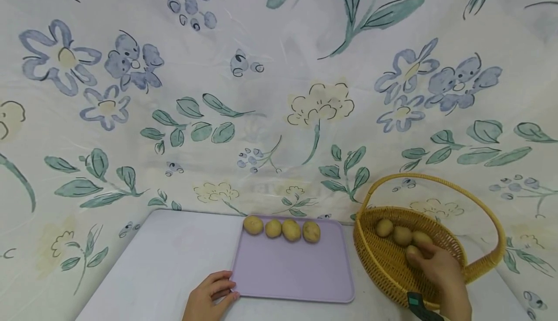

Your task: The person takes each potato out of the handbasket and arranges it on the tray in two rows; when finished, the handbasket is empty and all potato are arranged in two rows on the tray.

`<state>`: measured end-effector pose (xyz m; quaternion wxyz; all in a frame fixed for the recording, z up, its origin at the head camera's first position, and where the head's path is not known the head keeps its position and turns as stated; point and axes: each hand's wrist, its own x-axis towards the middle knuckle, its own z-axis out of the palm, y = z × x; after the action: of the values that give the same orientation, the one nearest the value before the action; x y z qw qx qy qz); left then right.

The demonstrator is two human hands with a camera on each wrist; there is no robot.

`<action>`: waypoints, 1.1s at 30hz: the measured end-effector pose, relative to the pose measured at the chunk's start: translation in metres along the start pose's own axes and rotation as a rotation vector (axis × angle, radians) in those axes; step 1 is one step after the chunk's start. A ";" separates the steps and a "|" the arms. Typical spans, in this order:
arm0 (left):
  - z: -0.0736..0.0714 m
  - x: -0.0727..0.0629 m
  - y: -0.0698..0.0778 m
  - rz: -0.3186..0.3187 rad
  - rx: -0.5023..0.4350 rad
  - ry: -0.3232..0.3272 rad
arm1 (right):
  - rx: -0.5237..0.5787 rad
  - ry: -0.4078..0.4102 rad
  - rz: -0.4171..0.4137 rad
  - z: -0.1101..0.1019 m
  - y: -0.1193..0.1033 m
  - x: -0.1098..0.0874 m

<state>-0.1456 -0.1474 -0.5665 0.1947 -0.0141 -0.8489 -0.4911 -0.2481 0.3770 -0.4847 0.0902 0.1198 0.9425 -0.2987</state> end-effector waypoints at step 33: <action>0.000 0.000 0.003 -0.013 0.008 -0.011 | -0.104 0.036 -0.264 0.009 -0.010 -0.001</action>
<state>-0.1450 -0.1459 -0.5637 0.1868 -0.0102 -0.8521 -0.4888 -0.2494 0.3636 -0.4869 0.0395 -0.0045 0.9657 -0.2567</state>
